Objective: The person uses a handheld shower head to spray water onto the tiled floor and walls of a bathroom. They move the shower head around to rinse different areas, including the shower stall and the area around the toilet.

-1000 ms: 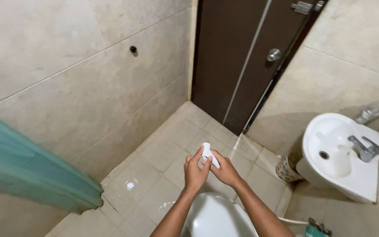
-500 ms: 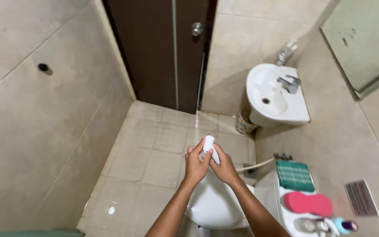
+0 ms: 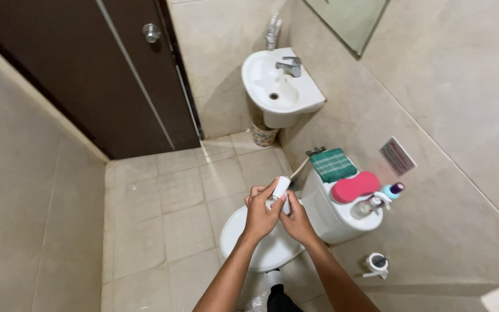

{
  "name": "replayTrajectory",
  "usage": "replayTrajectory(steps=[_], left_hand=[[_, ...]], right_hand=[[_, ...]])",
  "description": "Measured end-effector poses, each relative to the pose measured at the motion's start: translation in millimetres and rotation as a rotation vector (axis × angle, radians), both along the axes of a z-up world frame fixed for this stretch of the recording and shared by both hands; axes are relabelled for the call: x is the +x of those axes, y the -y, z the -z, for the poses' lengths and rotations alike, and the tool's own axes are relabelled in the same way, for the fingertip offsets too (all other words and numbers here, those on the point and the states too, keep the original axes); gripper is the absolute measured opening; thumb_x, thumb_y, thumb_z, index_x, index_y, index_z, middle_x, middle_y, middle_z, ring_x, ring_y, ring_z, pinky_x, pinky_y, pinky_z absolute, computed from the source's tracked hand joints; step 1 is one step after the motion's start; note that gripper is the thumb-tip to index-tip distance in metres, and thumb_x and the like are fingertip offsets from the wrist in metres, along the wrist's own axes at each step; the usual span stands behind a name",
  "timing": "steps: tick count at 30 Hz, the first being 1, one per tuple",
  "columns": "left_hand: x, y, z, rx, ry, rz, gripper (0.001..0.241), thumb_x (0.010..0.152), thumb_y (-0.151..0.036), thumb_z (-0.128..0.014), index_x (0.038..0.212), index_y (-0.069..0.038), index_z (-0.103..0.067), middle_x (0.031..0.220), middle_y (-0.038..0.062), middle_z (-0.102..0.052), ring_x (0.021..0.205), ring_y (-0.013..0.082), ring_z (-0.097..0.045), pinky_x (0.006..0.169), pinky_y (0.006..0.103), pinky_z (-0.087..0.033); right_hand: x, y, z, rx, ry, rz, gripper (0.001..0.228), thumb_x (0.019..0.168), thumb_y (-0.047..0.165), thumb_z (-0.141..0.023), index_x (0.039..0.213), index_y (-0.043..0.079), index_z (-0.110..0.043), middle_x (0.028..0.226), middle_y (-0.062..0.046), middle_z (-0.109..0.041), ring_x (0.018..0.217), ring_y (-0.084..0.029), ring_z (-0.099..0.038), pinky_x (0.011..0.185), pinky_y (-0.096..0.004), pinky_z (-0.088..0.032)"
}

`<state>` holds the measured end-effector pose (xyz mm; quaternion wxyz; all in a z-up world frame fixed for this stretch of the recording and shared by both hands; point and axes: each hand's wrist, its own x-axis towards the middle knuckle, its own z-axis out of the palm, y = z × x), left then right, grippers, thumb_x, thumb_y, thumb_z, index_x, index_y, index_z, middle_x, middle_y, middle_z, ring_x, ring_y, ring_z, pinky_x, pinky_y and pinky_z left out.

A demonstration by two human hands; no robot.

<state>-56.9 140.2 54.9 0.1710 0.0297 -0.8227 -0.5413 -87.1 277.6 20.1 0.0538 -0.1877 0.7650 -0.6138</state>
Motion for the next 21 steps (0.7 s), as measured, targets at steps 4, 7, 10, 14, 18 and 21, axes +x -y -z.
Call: replayTrajectory(steps=[4,7,10,14,18,21], left_hand=[[-4,-26,3,0.008,-0.035,0.104,0.053,0.086,-0.021,-0.078,0.138,-0.015,-0.067,0.110,0.009,-0.070,0.108,0.0235,-0.057,0.101,0.0358,-0.037],[-14,-46,4,0.005,-0.027,0.196,0.052,0.086,-0.022,-0.079,0.136,-0.015,-0.069,0.111,0.010,-0.069,0.109,0.0237,-0.056,0.101,0.0362,-0.036],[-29,-65,-1,-0.073,-0.069,0.326,0.051,0.085,-0.024,-0.080,0.134,-0.015,-0.070,0.111,0.010,-0.070,0.114,0.0232,-0.056,0.101,0.0377,-0.033],[-41,-96,-8,-0.102,0.008,0.458,0.052,0.086,-0.026,-0.080,0.136,-0.018,-0.070,0.111,0.010,-0.064,0.110,0.0229,-0.054,0.101,0.0371,-0.032],[-65,-124,-9,-0.081,0.036,0.605,0.052,0.086,-0.028,-0.079,0.136,-0.019,-0.068,0.112,0.007,-0.064,0.109,0.0204,-0.054,0.101,0.0347,-0.034],[-77,-146,-18,-0.104,0.068,0.686,0.052,0.085,-0.027,-0.079,0.135,-0.020,-0.070,0.107,0.008,-0.066,0.109,0.0193,-0.056,0.102,0.0342,-0.032]], right_hand=[[3,-32,32,-0.118,-0.039,0.045,0.032,0.095,-0.002,-0.065,0.126,0.000,-0.055,0.110,-0.010,-0.068,0.104,-0.016,-0.064,0.090,-0.033,-0.052],[-1,-59,51,-0.299,0.219,0.096,0.036,0.092,-0.003,-0.060,0.127,0.001,-0.052,0.108,-0.006,-0.067,0.098,-0.015,-0.065,0.078,-0.032,-0.054],[-8,-85,61,-0.323,0.105,0.160,0.037,0.095,-0.006,-0.063,0.131,0.001,-0.053,0.107,-0.004,-0.062,0.093,-0.013,-0.059,0.074,-0.028,-0.050],[-5,-114,66,-0.421,-0.110,0.196,0.050,0.088,-0.012,-0.060,0.134,-0.001,-0.047,0.119,-0.004,-0.058,0.114,-0.009,-0.058,0.093,-0.024,-0.049],[-4,-136,53,-0.397,0.221,0.359,0.043,0.094,-0.004,-0.058,0.135,0.005,-0.046,0.081,-0.004,-0.060,0.057,-0.011,-0.060,0.049,-0.026,-0.046],[-1,-149,45,-0.390,0.137,0.478,0.044,0.093,-0.002,-0.059,0.135,0.006,-0.047,0.084,0.001,-0.059,0.057,-0.007,-0.053,0.048,-0.025,-0.042]])
